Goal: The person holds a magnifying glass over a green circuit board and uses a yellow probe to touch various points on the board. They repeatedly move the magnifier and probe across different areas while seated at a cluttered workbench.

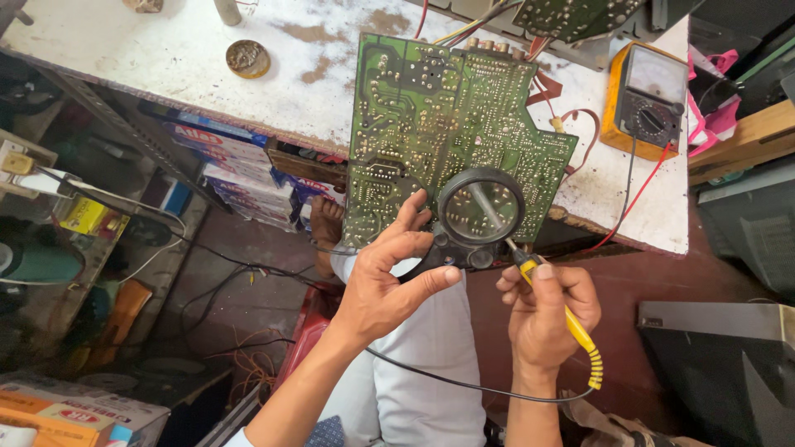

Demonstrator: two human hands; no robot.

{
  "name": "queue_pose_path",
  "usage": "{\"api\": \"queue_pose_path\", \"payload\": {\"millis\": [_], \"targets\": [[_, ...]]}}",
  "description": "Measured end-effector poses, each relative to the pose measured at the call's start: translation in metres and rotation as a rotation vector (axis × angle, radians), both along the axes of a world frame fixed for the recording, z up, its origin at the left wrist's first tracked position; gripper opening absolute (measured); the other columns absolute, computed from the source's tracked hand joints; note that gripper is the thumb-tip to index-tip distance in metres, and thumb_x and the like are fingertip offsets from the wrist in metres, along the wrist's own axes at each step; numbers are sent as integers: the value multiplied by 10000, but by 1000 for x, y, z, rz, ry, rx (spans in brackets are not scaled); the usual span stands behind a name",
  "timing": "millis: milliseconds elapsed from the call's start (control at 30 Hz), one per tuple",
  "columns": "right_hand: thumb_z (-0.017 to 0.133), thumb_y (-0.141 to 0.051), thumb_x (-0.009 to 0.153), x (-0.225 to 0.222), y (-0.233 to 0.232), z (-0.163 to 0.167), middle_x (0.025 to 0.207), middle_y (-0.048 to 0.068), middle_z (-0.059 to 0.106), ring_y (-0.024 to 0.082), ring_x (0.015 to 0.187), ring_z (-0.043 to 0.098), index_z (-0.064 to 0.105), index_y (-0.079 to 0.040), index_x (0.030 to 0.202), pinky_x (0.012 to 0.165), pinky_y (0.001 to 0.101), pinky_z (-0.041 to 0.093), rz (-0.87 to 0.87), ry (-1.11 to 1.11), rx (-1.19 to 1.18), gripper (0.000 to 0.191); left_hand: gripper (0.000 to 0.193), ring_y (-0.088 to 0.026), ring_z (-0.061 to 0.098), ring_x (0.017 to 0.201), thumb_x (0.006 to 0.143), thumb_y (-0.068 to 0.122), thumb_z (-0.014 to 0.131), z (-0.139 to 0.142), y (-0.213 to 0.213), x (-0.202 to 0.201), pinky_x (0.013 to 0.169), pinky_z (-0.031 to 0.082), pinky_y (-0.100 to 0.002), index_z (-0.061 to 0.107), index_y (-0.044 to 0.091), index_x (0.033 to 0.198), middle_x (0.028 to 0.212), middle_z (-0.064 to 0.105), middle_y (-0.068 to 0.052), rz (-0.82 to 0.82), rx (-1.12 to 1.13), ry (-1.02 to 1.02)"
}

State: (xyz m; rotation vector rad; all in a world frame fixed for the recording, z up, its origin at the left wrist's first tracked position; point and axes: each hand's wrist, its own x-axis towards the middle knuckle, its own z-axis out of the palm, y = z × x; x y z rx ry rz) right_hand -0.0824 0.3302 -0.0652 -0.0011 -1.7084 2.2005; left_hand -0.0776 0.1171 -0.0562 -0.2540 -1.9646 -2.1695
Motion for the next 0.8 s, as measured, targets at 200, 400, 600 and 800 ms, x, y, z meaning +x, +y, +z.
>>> {"api": "queue_pose_path", "payload": {"millis": [200, 400, 600, 800], "targets": [[632, -99, 1024, 2, -6, 4, 868, 194, 709, 225, 689, 677, 604, 5, 989, 596, 297, 538, -8, 34, 59, 113, 395, -348, 519, 1468, 826, 247, 863, 1, 0, 0, 1161, 431, -430, 736, -15, 1092, 1636, 390, -315, -3, -5, 1], [637, -83, 1021, 2, -5, 4, 870, 185, 701, 236, 699, 692, 608, 3, 991, 587, 298, 544, -30, 51, 56, 95, 391, -347, 527, 1465, 828, 245, 863, 1, -1, 0, 1161, 435, -428, 734, -15, 1090, 1635, 393, -315, -8, -4, 6], [621, -110, 1021, 2, -2, -1, 850, 198, 703, 232, 667, 676, 588, -7, 988, 579, 296, 533, -11, 14, 32, 113, 393, -346, 536, 1459, 824, 249, 866, 0, -1, 0, 1155, 442, -428, 733, -16, 1082, 1631, 400, -313, -1, -8, 3], [618, -133, 1010, -11, 2, -5, 790, 180, 673, 226, 611, 615, 566, -28, 926, 559, 299, 499, -6, -128, -226, 144, 406, -351, 533, 1461, 824, 255, 865, 0, -2, 0, 1157, 445, -430, 734, -19, 1093, 1637, 393, -309, -2, 4, 4]]}}
